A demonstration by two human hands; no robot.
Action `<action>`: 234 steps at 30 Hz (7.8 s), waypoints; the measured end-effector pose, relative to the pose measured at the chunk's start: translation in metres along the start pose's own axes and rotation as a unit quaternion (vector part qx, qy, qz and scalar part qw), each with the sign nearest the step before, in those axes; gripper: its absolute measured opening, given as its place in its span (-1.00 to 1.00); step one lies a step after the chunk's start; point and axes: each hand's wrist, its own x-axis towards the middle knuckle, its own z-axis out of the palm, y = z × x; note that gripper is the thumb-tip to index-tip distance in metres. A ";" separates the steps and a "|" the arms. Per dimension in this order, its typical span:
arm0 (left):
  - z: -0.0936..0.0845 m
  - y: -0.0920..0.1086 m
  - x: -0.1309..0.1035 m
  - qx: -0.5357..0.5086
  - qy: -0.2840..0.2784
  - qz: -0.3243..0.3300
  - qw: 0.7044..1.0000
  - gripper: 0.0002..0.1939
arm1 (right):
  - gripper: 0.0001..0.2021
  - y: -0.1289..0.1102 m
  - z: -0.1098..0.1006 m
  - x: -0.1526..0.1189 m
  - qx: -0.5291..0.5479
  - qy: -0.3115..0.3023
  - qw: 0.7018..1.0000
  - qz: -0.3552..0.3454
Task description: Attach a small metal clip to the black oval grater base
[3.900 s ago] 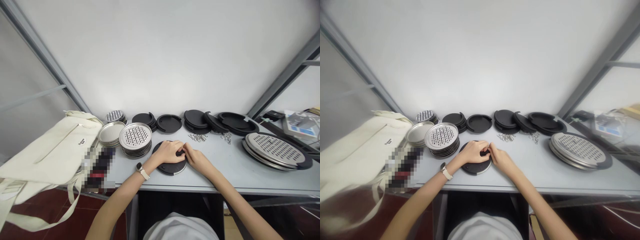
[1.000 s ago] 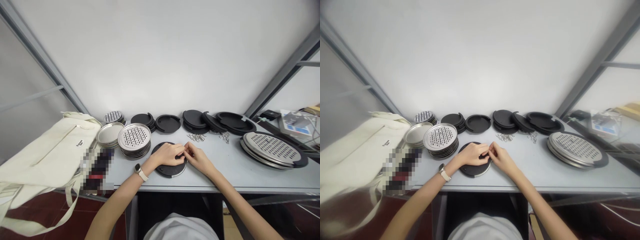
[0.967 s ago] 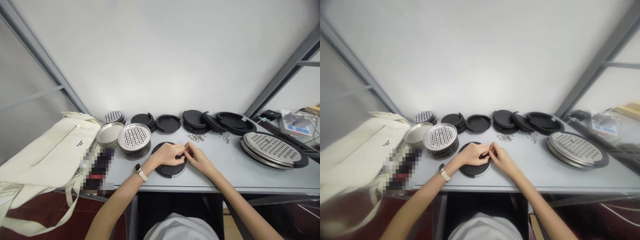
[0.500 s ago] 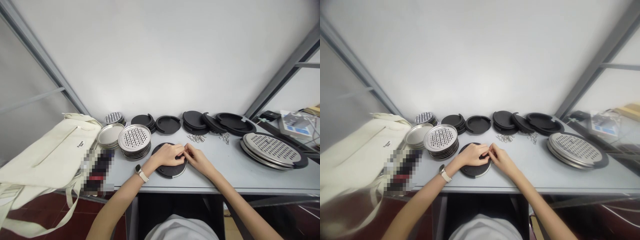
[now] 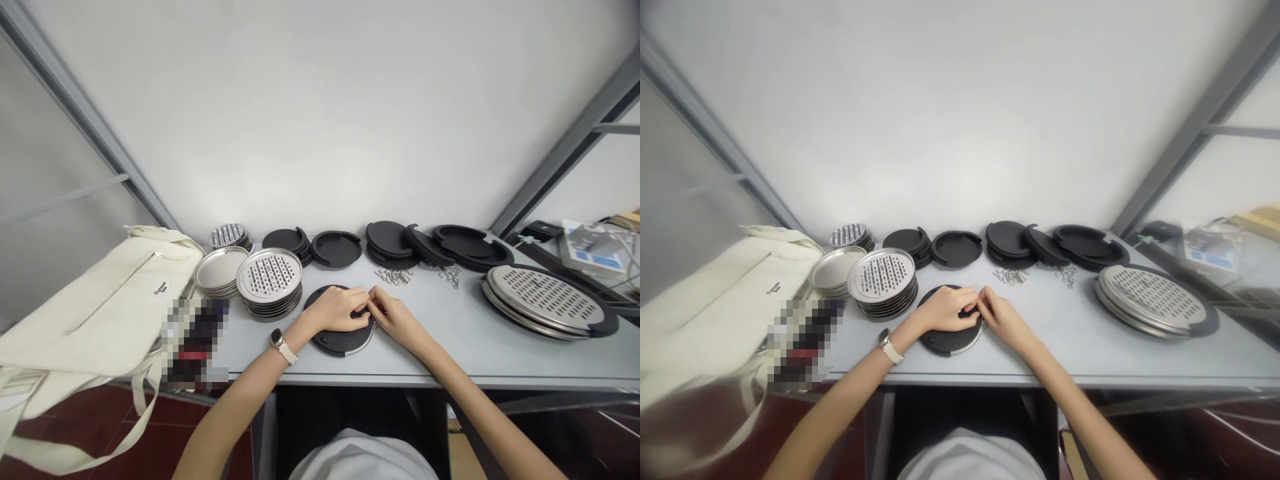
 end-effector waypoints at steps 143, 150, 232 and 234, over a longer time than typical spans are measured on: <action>0.000 -0.001 0.002 0.026 -0.017 0.006 0.999 -0.81 | -0.89 0.001 0.001 0.000 0.038 0.021 0.999 0.001; 0.001 -0.001 0.002 0.028 -0.013 0.005 0.999 -0.81 | -0.88 -0.002 0.000 0.000 0.039 0.010 0.999 -0.007; 0.002 -0.003 0.001 0.017 -0.006 0.008 1.000 -0.79 | -0.84 0.002 -0.001 0.000 0.046 0.031 0.998 0.023; 0.002 -0.003 0.001 0.016 -0.005 0.009 1.000 -0.80 | -0.82 0.001 -0.001 0.000 0.048 0.026 0.998 0.018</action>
